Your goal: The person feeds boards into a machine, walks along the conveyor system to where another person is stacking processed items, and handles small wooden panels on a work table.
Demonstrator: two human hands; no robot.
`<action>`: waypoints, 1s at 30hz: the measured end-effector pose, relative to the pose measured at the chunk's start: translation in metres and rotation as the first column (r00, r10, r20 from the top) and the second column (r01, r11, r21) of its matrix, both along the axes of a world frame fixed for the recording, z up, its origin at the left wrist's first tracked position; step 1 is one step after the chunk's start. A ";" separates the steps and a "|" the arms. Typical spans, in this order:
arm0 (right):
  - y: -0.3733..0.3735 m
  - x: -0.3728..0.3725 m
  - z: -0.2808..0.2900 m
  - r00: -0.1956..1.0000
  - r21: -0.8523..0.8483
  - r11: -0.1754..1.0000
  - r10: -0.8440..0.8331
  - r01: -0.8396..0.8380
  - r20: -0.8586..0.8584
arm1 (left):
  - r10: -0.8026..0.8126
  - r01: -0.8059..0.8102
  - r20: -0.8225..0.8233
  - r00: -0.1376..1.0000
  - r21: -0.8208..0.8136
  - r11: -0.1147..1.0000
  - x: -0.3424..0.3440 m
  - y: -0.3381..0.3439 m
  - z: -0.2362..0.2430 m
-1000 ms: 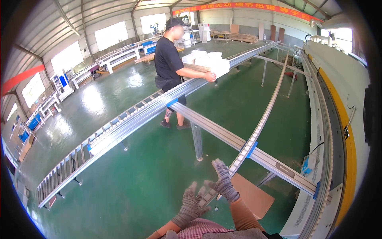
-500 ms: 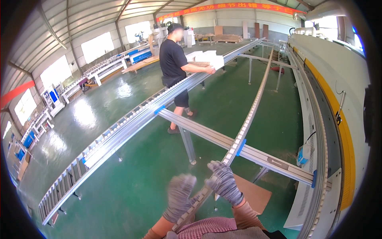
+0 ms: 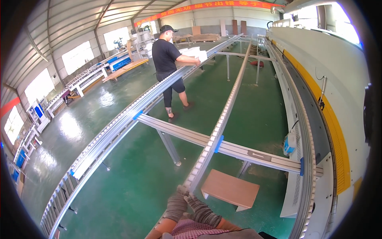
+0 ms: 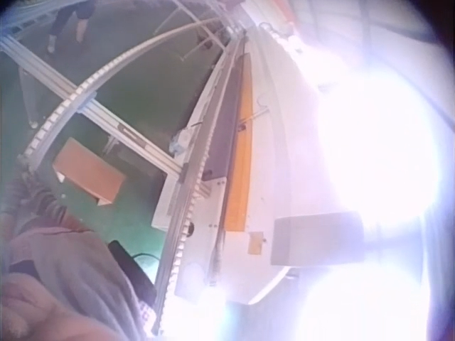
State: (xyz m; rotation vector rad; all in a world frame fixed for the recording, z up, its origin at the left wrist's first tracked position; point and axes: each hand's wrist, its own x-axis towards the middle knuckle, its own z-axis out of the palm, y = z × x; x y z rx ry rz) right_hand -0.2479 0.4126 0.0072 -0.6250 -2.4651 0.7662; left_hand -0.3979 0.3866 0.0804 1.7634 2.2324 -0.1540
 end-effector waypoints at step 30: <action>-0.294 0.410 0.037 -0.465 0.393 -0.292 -0.746 0.872 0.477 | -0.092 0.048 0.166 0.982 0.253 0.966 -0.040 -0.050 -0.025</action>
